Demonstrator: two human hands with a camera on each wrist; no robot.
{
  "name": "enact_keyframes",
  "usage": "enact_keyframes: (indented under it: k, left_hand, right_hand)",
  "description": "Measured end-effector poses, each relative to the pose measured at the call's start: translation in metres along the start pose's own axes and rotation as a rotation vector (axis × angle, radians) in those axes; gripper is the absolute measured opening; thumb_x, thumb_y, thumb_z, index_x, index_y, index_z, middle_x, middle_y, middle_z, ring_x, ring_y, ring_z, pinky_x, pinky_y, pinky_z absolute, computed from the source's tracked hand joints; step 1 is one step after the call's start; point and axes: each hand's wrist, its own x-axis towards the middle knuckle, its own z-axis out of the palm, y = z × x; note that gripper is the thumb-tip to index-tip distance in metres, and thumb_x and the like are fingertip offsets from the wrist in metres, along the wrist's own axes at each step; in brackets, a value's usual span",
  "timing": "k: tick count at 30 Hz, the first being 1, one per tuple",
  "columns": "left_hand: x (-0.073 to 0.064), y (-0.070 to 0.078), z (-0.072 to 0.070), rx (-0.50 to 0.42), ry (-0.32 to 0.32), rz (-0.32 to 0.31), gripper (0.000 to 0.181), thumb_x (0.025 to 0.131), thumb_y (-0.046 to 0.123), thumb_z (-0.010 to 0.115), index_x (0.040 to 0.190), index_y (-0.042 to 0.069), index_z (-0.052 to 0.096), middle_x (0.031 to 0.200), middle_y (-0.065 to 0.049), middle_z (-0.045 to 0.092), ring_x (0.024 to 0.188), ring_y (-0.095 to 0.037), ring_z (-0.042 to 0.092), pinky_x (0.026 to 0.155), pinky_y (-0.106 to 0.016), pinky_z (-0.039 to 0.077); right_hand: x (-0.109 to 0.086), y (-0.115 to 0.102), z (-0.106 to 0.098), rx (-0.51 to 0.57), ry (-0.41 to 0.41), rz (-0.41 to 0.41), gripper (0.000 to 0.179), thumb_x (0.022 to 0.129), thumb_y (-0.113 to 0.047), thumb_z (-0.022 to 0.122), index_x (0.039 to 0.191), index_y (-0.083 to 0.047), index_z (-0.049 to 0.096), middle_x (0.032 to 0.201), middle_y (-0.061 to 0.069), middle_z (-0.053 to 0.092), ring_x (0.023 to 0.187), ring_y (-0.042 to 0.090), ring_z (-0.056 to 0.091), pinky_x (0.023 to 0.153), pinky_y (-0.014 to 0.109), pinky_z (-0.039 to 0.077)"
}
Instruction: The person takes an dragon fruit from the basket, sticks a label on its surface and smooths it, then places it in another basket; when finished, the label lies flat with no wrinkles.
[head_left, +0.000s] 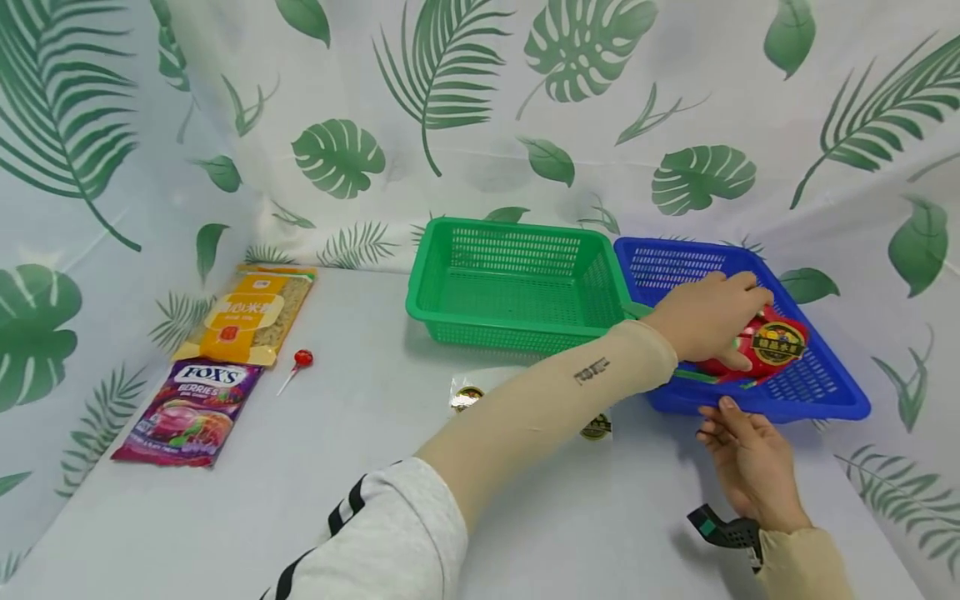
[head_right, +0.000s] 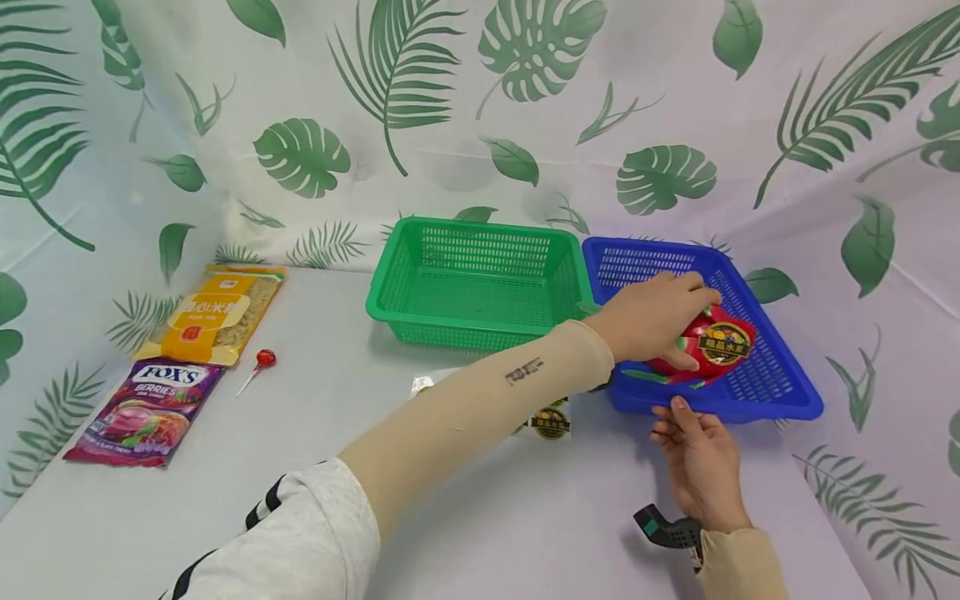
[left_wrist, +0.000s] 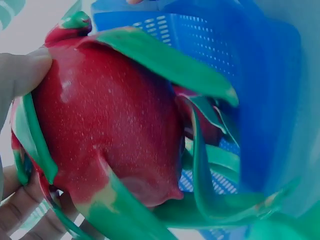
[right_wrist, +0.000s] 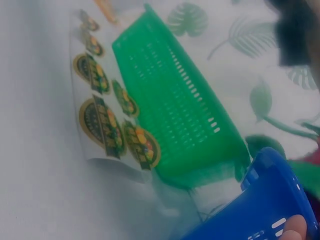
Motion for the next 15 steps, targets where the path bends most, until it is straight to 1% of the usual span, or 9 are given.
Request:
enact_keyframes:
  k: [2,5,10,13,15]
  left_hand:
    - [0.004,0.007,0.002,0.03,-0.008,0.008,0.093,0.087,0.069,0.069,0.163,0.038,0.027,0.169,0.019,0.027,0.154,-0.003,0.033,0.116,-0.019,0.042]
    - [0.009,0.017,0.006,0.066,-0.009,0.02,0.092,0.087,0.067,0.069,0.163,0.038,0.027,0.169,0.019,0.027,0.155,-0.004,0.031,0.115,-0.019,0.043]
    - [0.016,0.029,0.012,0.129,0.003,0.037,0.089,0.089,0.065,0.068,0.163,0.036,0.028,0.168,0.018,0.029,0.154,-0.005,0.033,0.114,-0.019,0.043]
    - [0.022,0.035,0.014,0.142,0.008,0.028,0.09,0.089,0.066,0.068,0.163,0.037,0.027,0.169,0.018,0.027,0.154,-0.004,0.032,0.115,-0.02,0.043]
    - [0.027,0.038,0.016,0.127,0.01,0.008,0.091,0.088,0.067,0.067,0.164,0.038,0.026,0.169,0.019,0.026,0.154,-0.003,0.032,0.116,-0.021,0.043]
  right_hand:
    - [0.0,0.001,0.001,0.014,0.001,-0.001,0.014,0.108,-0.014,0.053,0.105,-0.01,0.066,0.093,0.002,0.08,0.078,0.013,0.071,0.074,0.023,0.059]
    - [0.0,0.003,0.002,0.027,0.008,-0.002,0.012,0.107,-0.014,0.054,0.105,-0.01,0.065,0.093,0.002,0.079,0.077,0.013,0.071,0.073,0.023,0.06]
    - [0.0,0.004,0.001,0.037,0.0,-0.016,0.012,0.108,-0.012,0.053,0.106,-0.009,0.064,0.094,0.003,0.079,0.078,0.013,0.071,0.073,0.023,0.06]
    - [0.0,0.003,0.0,0.039,-0.012,-0.024,0.014,0.108,-0.012,0.052,0.105,-0.008,0.065,0.094,0.003,0.079,0.078,0.013,0.07,0.074,0.023,0.059]
    - [0.001,0.003,0.0,0.039,-0.016,-0.025,0.014,0.108,-0.012,0.052,0.104,-0.008,0.065,0.094,0.003,0.079,0.078,0.013,0.07,0.074,0.023,0.059]
